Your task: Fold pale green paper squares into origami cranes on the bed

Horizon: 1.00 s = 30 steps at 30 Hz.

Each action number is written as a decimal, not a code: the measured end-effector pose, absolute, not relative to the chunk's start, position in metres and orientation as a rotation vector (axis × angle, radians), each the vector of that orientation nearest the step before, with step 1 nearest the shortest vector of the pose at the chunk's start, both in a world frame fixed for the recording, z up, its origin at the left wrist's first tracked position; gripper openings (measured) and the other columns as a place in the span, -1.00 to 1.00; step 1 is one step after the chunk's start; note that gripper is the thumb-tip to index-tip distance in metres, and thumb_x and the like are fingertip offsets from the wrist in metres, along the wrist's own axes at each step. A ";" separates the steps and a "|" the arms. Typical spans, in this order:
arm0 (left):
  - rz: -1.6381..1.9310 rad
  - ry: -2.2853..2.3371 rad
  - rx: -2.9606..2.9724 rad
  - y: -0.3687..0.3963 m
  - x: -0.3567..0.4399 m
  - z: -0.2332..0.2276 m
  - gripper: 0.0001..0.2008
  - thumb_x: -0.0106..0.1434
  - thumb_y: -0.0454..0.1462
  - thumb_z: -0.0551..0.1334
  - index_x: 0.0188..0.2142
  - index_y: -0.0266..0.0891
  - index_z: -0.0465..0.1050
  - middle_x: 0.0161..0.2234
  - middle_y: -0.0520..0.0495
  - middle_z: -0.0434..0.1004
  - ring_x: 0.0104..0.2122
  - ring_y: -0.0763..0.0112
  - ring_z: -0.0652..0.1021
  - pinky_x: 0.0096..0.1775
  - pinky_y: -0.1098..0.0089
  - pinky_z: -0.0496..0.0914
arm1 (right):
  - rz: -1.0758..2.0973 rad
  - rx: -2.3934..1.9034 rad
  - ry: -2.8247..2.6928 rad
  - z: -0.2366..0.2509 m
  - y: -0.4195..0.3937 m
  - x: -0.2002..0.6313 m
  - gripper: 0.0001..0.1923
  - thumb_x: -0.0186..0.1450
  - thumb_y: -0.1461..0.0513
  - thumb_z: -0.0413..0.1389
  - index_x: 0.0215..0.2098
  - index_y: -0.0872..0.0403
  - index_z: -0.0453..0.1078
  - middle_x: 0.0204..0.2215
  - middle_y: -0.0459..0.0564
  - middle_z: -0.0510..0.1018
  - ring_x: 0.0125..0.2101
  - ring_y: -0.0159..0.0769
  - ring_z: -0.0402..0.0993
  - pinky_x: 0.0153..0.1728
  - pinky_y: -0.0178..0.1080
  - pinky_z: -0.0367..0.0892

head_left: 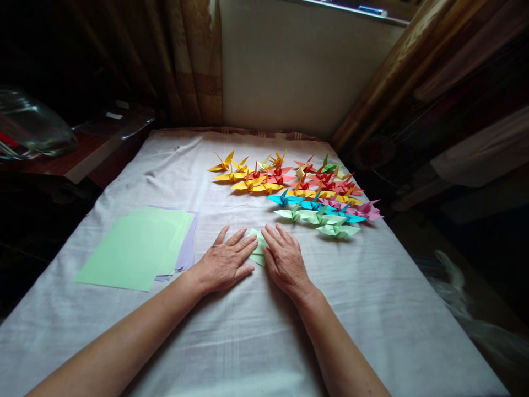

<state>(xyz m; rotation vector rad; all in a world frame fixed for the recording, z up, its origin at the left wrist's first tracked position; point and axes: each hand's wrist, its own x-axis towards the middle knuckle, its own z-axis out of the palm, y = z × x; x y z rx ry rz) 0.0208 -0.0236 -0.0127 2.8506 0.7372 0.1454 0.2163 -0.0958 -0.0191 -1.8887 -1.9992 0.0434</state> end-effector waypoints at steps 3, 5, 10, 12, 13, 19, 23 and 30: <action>0.136 0.727 2.859 -0.023 0.022 -0.011 -0.41 0.45 0.02 -0.02 0.36 -0.18 0.15 0.33 -0.14 0.26 0.36 0.09 0.17 0.34 -0.02 -0.33 | 0.157 -1.948 -2.148 -0.015 -0.101 0.215 -0.51 0.46 0.15 -0.07 0.33 0.01 0.22 0.34 0.03 0.26 0.36 -0.05 0.05 0.30 0.10 -0.04; 0.146 0.733 2.869 -0.023 0.020 -0.011 -0.42 0.45 0.02 -0.02 0.35 -0.18 0.17 0.32 -0.14 0.27 0.36 0.10 0.17 0.35 -0.02 -0.34 | 0.205 -2.010 -2.173 -0.013 -0.102 0.214 -0.49 0.47 0.11 -0.08 0.35 0.01 0.19 0.36 0.02 0.22 0.37 -0.02 0.03 0.30 0.16 -0.05; 0.187 0.756 2.929 -0.029 0.005 -0.011 -0.43 0.42 0.06 0.02 0.30 -0.14 0.26 0.30 -0.10 0.33 0.35 0.11 0.21 0.35 -0.02 -0.29 | 0.193 -2.103 -2.116 -0.015 -0.101 0.209 -0.46 0.47 0.05 -0.08 0.36 0.03 0.18 0.38 0.02 0.16 0.37 0.03 -0.01 0.30 0.18 -0.07; 0.190 0.784 2.943 -0.033 -0.002 -0.012 -0.43 0.43 0.06 0.01 0.31 -0.13 0.26 0.30 -0.09 0.33 0.35 0.11 0.21 0.35 -0.03 -0.27 | 0.168 -2.118 -2.102 -0.015 -0.101 0.208 -0.44 0.46 0.03 -0.07 0.36 0.05 0.18 0.38 0.05 0.17 0.37 0.03 0.00 0.30 0.15 -0.06; 0.191 0.806 2.944 -0.034 -0.004 -0.012 -0.42 0.43 0.06 0.01 0.31 -0.13 0.25 0.30 -0.09 0.33 0.35 0.10 0.21 0.35 -0.03 -0.27 | 0.158 -2.125 -2.097 -0.015 -0.100 0.207 -0.44 0.46 0.02 -0.07 0.36 0.05 0.18 0.37 0.07 0.17 0.37 0.03 0.01 0.29 0.15 -0.05; 0.221 0.876 2.940 -0.037 -0.004 -0.015 -0.44 0.44 0.05 -0.02 0.30 -0.12 0.28 0.32 -0.15 0.28 0.34 0.06 0.22 0.34 -0.05 -0.16 | 0.135 -2.183 -2.033 -0.012 -0.097 0.200 -0.45 0.47 0.01 -0.08 0.33 0.04 0.23 0.36 0.12 0.21 0.34 0.03 0.06 0.27 0.13 -0.02; 0.245 0.895 2.910 -0.036 -0.002 -0.017 -0.45 0.45 0.04 -0.02 0.27 -0.14 0.32 0.32 -0.18 0.27 0.34 0.04 0.22 0.33 -0.08 -0.12 | 0.121 -2.182 -2.051 -0.010 -0.095 0.196 -0.45 0.45 -0.05 -0.07 0.33 -0.07 0.23 0.39 0.15 0.12 0.37 0.05 -0.01 0.27 0.15 -0.06; 0.162 0.921 2.881 -0.037 -0.001 -0.013 -0.48 0.46 -0.01 -0.01 0.29 -0.17 0.30 0.34 -0.22 0.22 0.35 -0.02 0.19 0.30 -0.16 -0.04 | 0.162 -2.334 -1.912 -0.007 -0.088 0.200 -0.47 0.46 -0.02 -0.07 0.33 -0.08 0.24 0.41 0.20 0.07 0.39 0.07 -0.06 0.28 0.18 -0.08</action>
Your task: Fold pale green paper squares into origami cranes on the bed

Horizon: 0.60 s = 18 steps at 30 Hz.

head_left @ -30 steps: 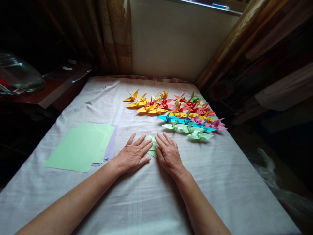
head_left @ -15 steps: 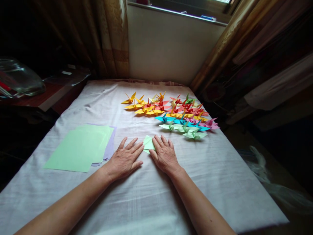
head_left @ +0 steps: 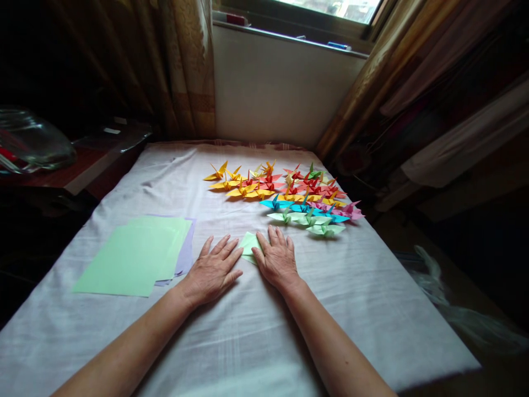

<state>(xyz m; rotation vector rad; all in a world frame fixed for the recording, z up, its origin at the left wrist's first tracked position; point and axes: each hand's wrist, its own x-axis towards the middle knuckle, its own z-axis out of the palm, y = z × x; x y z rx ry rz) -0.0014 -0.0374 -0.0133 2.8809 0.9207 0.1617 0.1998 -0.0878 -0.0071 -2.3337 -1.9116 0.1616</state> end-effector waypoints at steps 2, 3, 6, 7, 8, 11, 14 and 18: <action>0.183 0.923 2.884 -0.038 -0.001 -0.014 -0.48 0.46 -0.03 0.01 0.28 -0.18 0.30 0.34 -0.23 0.22 0.35 -0.01 0.19 0.31 -0.16 -0.05 | 0.183 -2.347 -1.894 -0.007 -0.089 0.200 -0.45 0.46 -0.01 -0.07 0.35 -0.02 0.21 0.42 0.20 0.03 0.40 0.05 -0.07 0.29 0.17 -0.08; 0.205 0.918 2.887 -0.038 -0.001 -0.015 -0.49 0.45 -0.03 0.02 0.28 -0.18 0.31 0.34 -0.23 0.22 0.35 -0.01 0.19 0.31 -0.15 -0.05 | 0.184 -2.351 -1.884 -0.007 -0.091 0.200 -0.43 0.47 0.00 -0.08 0.37 0.03 0.18 0.42 0.21 0.02 0.40 0.03 -0.08 0.30 0.17 -0.09; 0.269 0.902 2.898 -0.039 0.000 -0.018 -0.51 0.46 -0.06 0.02 0.28 -0.17 0.31 0.33 -0.22 0.25 0.34 0.00 0.21 0.31 -0.16 -0.05 | 0.160 -2.250 -1.972 -0.008 -0.101 0.197 -0.36 0.47 0.01 -0.08 0.41 0.12 0.05 0.42 0.18 -0.01 0.41 0.00 -0.13 0.33 0.18 -0.14; 0.280 0.902 2.900 -0.039 0.000 -0.019 -0.51 0.46 -0.07 0.01 0.28 -0.17 0.31 0.32 -0.22 0.26 0.34 0.00 0.21 0.31 -0.17 -0.04 | 0.163 -2.165 -2.058 -0.008 -0.106 0.196 -0.36 0.46 0.02 -0.07 0.42 0.10 0.04 0.42 0.15 0.00 0.42 -0.02 -0.14 0.34 0.19 -0.16; 0.288 0.903 2.902 -0.039 -0.001 -0.019 -0.52 0.46 -0.08 0.01 0.28 -0.16 0.31 0.32 -0.22 0.27 0.34 0.00 0.21 0.30 -0.17 -0.03 | 0.191 -2.059 -2.167 -0.008 -0.111 0.194 -0.38 0.47 0.03 -0.07 0.41 0.09 0.06 0.41 0.12 0.03 0.41 -0.04 -0.12 0.35 0.17 -0.19; 0.300 0.906 2.912 -0.037 -0.002 -0.020 -0.54 0.46 -0.09 0.01 0.27 -0.12 0.33 0.31 -0.21 0.29 0.33 -0.01 0.23 0.29 -0.18 0.00 | 0.268 -1.946 -2.281 -0.009 -0.124 0.195 -0.40 0.46 0.03 -0.05 0.40 0.05 0.09 0.39 0.09 0.10 0.40 -0.08 -0.03 0.36 0.17 -0.16; 0.277 0.913 2.929 -0.034 -0.006 -0.021 -0.56 0.44 -0.10 0.04 0.26 -0.07 0.34 0.33 -0.22 0.25 0.33 -0.04 0.22 0.27 -0.21 0.02 | 0.309 -2.046 -2.199 -0.009 -0.133 0.202 -0.40 0.47 0.01 -0.06 0.40 0.04 0.09 0.39 0.07 0.09 0.39 -0.08 -0.03 0.35 0.20 -0.17; 0.281 0.934 2.931 -0.035 -0.014 -0.020 -0.56 0.43 -0.09 0.05 0.25 -0.03 0.35 0.33 -0.21 0.25 0.33 -0.05 0.22 0.26 -0.21 0.02 | 0.343 -2.102 -2.147 -0.009 -0.136 0.208 -0.41 0.47 0.00 -0.07 0.39 0.02 0.10 0.40 0.03 0.07 0.40 -0.06 -0.05 0.35 0.21 -0.18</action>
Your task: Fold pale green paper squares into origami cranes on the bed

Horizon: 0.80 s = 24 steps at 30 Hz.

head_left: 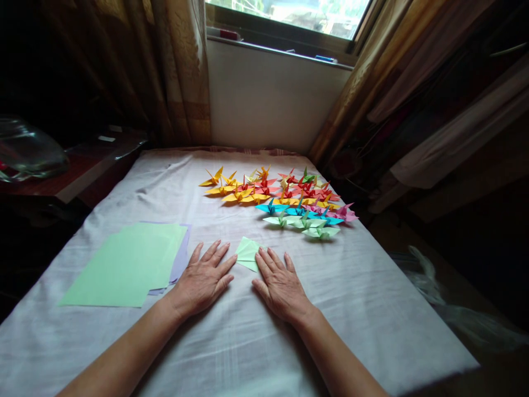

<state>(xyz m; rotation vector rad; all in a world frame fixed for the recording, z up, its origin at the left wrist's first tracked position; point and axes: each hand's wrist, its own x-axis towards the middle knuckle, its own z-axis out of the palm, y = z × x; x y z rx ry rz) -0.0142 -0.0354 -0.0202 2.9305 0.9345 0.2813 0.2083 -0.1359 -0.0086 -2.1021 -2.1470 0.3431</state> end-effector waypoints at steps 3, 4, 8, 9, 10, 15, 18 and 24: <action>0.306 0.927 2.931 -0.036 -0.019 -0.015 -0.59 0.43 -0.09 0.06 0.20 -0.03 0.40 0.31 -0.20 0.29 0.32 -0.04 0.24 0.26 -0.21 0.02 | 0.344 -2.089 -2.138 -0.009 -0.136 0.209 -0.40 0.47 -0.01 -0.08 0.39 0.02 0.10 0.40 0.02 0.07 0.40 -0.06 -0.05 0.35 0.19 -0.16; 0.321 0.917 2.925 -0.035 -0.019 -0.012 -0.61 0.43 -0.10 0.06 0.16 -0.02 0.44 0.30 -0.19 0.30 0.31 -0.04 0.26 0.26 -0.22 0.02 | 0.343 -2.080 -2.137 -0.010 -0.136 0.209 -0.40 0.47 -0.02 -0.08 0.39 0.02 0.10 0.40 0.02 0.07 0.40 -0.06 -0.05 0.35 0.19 -0.16; 0.453 0.966 2.797 -0.021 -0.012 -0.002 -0.68 0.45 -0.15 0.03 -0.11 -0.05 0.58 0.18 -0.10 0.48 0.23 0.04 0.39 0.25 -0.23 0.06 | 0.294 -2.044 -2.125 -0.012 -0.137 0.208 -0.40 0.46 -0.02 -0.06 0.39 0.01 0.12 0.39 0.03 0.11 0.39 -0.06 -0.02 0.35 0.18 -0.15; 0.492 0.995 2.742 -0.017 -0.008 -0.001 -0.69 0.44 -0.16 0.04 -0.12 -0.07 0.58 0.13 -0.11 0.53 0.19 0.07 0.44 0.24 -0.21 0.09 | 0.278 -2.037 -2.121 -0.013 -0.137 0.208 -0.40 0.45 -0.01 -0.05 0.38 0.01 0.13 0.39 0.04 0.13 0.39 -0.07 -0.01 0.35 0.18 -0.15; 0.518 1.004 2.685 -0.014 -0.004 -0.001 -0.71 0.43 -0.18 0.06 -0.09 -0.09 0.56 0.10 -0.12 0.56 0.15 0.10 0.48 0.23 -0.18 0.13 | 0.263 -2.031 -2.117 -0.013 -0.137 0.208 -0.40 0.45 -0.01 -0.04 0.38 0.01 0.14 0.38 0.04 0.14 0.39 -0.07 0.00 0.35 0.17 -0.14; 0.459 0.887 2.634 -0.009 0.012 -0.010 -0.66 0.36 -0.20 0.17 0.10 -0.08 0.47 0.09 -0.11 0.57 0.14 0.10 0.48 0.23 -0.18 0.15 | 0.252 -1.982 -2.078 -0.013 -0.139 0.210 -0.43 0.44 0.01 -0.02 0.36 0.00 0.17 0.37 0.04 0.19 0.37 -0.08 0.04 0.35 0.16 -0.12; 0.474 0.872 2.683 -0.013 0.011 -0.015 -0.72 0.36 -0.19 0.20 0.03 -0.04 0.53 0.05 -0.07 0.60 0.13 0.08 0.48 0.24 -0.18 0.11 | 0.241 -1.959 -2.032 -0.015 -0.139 0.212 -0.45 0.43 0.06 0.01 0.33 0.03 0.21 0.35 0.06 0.24 0.35 -0.09 0.09 0.35 0.13 -0.08; 0.680 0.839 2.710 -0.018 0.009 -0.014 -0.76 0.41 -0.20 0.14 -0.02 -0.10 0.53 -0.17 -0.06 0.68 -0.10 0.24 0.60 0.23 -0.03 0.17 | 0.224 -1.947 -1.925 -0.018 -0.139 0.212 -0.51 0.39 0.15 0.05 0.26 0.06 0.31 0.31 0.08 0.31 0.31 -0.07 0.16 0.33 0.11 -0.01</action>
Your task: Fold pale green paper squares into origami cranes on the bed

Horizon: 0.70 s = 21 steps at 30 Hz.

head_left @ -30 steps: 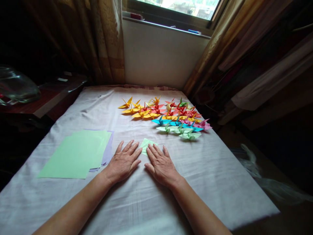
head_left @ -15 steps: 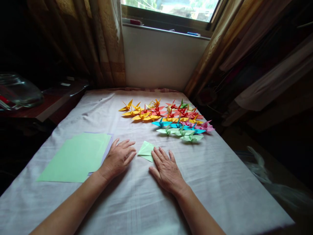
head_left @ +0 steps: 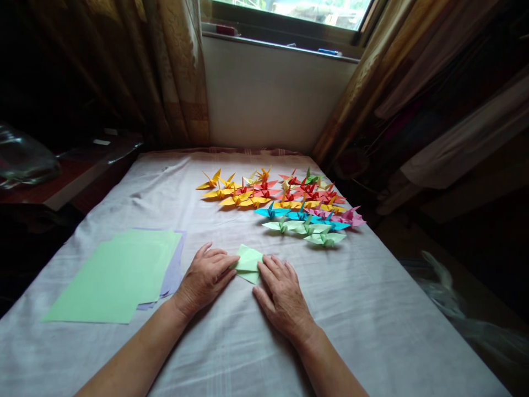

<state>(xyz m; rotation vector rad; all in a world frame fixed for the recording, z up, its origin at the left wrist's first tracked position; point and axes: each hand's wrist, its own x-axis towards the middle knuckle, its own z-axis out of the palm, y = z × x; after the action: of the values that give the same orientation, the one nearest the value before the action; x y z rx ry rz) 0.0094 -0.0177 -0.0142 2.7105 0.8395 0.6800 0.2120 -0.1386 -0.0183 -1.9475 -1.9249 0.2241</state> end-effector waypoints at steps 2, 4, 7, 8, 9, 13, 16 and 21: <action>0.742 0.800 2.693 -0.019 0.011 -0.012 -0.79 0.41 -0.21 0.14 -0.07 -0.12 0.53 -0.23 -0.04 0.67 -0.18 0.30 0.61 0.20 0.02 0.20 | 0.221 -1.944 -1.902 -0.018 -0.137 0.212 -0.54 0.38 0.17 0.05 0.24 0.05 0.33 0.28 0.08 0.35 0.29 -0.07 0.20 0.31 0.11 0.03; 0.776 0.768 2.667 -0.020 0.012 -0.009 -0.82 0.41 -0.23 0.14 -0.16 -0.13 0.54 -0.29 -0.01 0.67 -0.25 0.35 0.61 0.18 0.07 0.23 | 0.209 -1.938 -1.890 -0.017 -0.133 0.212 -0.56 0.38 0.19 0.05 0.22 0.03 0.35 0.24 0.08 0.41 0.26 -0.08 0.25 0.28 0.10 0.08; 0.829 0.754 2.649 -0.024 0.013 -0.003 -0.81 0.40 -0.25 0.15 -0.29 -0.14 0.53 -0.40 0.03 0.63 -0.34 0.40 0.58 0.11 0.14 0.28 | 0.178 -1.909 -1.916 -0.013 -0.123 0.212 -0.62 0.37 0.20 0.09 0.15 -0.04 0.43 0.17 0.05 0.49 0.20 -0.11 0.34 0.22 0.04 0.18; 0.856 0.753 2.647 -0.026 0.013 -0.001 -0.81 0.39 -0.25 0.15 -0.32 -0.14 0.52 -0.43 0.04 0.61 -0.37 0.40 0.56 0.08 0.16 0.30 | 0.162 -1.900 -1.927 -0.012 -0.119 0.211 -0.66 0.36 0.20 0.11 0.10 -0.07 0.46 0.15 0.03 0.51 0.17 -0.12 0.37 0.19 0.00 0.22; 0.888 0.755 2.639 -0.028 0.013 0.002 -0.81 0.38 -0.25 0.16 -0.34 -0.15 0.51 -0.46 0.04 0.58 -0.39 0.39 0.55 0.03 0.18 0.32 | 0.144 -1.893 -1.936 -0.010 -0.115 0.211 -0.70 0.36 0.20 0.12 0.04 -0.09 0.50 0.12 0.02 0.53 0.13 -0.13 0.39 0.15 -0.03 0.26; 1.014 0.762 2.589 -0.034 0.013 0.010 -0.80 0.35 -0.26 0.18 -0.43 -0.17 0.44 -0.53 0.04 0.50 -0.44 0.39 0.48 -0.15 0.26 0.34 | 0.189 -1.828 -1.960 -0.003 -0.104 0.204 -0.76 0.31 0.20 0.18 -0.06 -0.11 0.56 0.02 0.01 0.58 -0.02 -0.17 0.47 0.03 -0.13 0.36; 1.001 0.741 2.602 -0.038 0.012 0.011 -0.79 0.36 -0.25 0.17 -0.44 -0.17 0.43 -0.53 0.04 0.50 -0.45 0.39 0.47 -0.20 0.26 0.32 | 0.289 -1.720 -1.962 0.000 -0.103 0.198 -0.62 0.26 0.24 0.18 0.05 -0.03 0.50 -0.01 0.02 0.58 -0.03 -0.20 0.47 0.03 -0.19 0.37; 0.935 0.761 2.531 -0.042 0.011 0.005 -0.75 0.38 -0.21 0.16 -0.43 -0.18 0.44 -0.51 0.02 0.51 -0.44 0.40 0.50 -0.23 0.29 0.33 | 0.290 -1.700 -1.913 -0.005 -0.104 0.194 -0.66 0.28 0.30 0.11 -0.01 -0.03 0.53 -0.05 -0.02 0.62 -0.07 -0.23 0.50 0.03 -0.22 0.37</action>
<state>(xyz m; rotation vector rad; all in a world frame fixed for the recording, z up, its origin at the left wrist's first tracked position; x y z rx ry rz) 0.0114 -0.0416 0.0047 2.5310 0.7605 0.9354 0.1940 -0.1044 -0.0046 -1.6996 -1.9132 0.2900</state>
